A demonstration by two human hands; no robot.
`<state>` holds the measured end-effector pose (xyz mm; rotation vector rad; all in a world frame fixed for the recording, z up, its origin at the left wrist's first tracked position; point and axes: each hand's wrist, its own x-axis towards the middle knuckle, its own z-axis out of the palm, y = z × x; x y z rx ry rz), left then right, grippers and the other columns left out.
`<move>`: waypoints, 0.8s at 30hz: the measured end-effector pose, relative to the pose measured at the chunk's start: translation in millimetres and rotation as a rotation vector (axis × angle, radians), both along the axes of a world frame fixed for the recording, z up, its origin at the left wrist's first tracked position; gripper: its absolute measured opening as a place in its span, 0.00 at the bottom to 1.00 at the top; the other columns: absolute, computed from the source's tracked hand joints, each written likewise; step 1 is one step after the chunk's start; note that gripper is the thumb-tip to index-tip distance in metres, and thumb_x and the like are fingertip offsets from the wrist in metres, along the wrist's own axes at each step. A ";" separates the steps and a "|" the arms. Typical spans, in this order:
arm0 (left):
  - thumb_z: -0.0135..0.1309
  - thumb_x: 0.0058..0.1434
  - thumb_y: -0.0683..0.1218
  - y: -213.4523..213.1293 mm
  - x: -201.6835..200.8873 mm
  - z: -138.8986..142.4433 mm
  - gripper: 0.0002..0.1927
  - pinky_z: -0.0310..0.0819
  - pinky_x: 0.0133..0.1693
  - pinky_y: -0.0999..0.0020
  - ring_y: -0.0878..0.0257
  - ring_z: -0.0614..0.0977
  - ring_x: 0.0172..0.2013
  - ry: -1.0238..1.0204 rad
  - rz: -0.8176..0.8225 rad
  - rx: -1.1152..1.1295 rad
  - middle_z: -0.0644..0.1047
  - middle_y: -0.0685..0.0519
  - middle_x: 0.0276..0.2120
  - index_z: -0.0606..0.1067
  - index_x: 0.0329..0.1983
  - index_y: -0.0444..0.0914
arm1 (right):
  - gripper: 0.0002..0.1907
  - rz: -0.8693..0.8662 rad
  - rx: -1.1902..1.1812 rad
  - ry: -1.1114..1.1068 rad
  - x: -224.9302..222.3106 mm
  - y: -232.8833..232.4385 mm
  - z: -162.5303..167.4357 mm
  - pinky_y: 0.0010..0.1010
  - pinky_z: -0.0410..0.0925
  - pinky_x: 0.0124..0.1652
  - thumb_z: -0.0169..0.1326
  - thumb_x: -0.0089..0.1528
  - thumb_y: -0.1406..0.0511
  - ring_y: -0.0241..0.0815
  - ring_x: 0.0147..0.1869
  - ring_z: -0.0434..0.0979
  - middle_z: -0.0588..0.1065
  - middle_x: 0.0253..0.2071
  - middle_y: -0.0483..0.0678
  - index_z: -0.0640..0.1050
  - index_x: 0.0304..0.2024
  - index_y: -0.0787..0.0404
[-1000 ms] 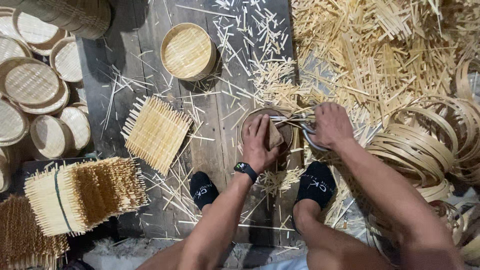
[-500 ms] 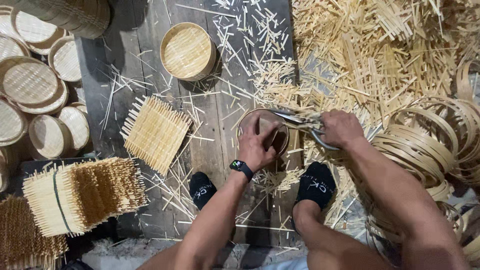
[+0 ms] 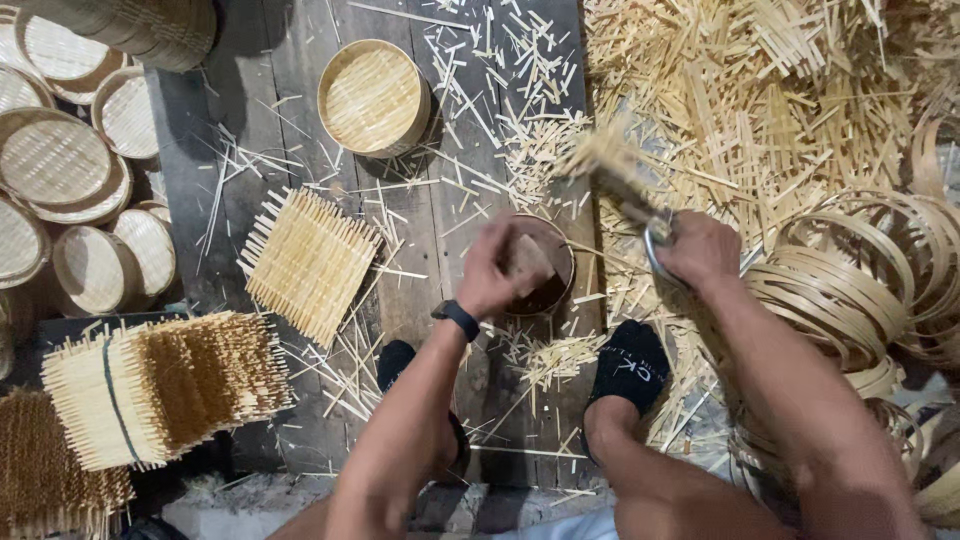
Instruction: The person sits on the floor and repeatedly weaves thin bamboo strips into circular frames using a wooden block as a guide. They use shears to trim excess strips and stack the finished baskets to the side.
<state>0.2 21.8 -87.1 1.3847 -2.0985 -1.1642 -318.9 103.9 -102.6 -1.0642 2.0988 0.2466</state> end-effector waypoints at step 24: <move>0.65 0.54 0.50 -16.8 -54.1 -36.8 0.16 0.78 0.43 0.64 0.54 0.85 0.39 0.120 0.289 0.318 0.83 0.44 0.37 0.85 0.42 0.39 | 0.10 -0.441 -0.480 -0.609 82.7 9.5 1.8 0.31 0.68 0.32 0.65 0.60 0.65 0.39 0.34 0.75 0.78 0.33 0.52 0.78 0.36 0.64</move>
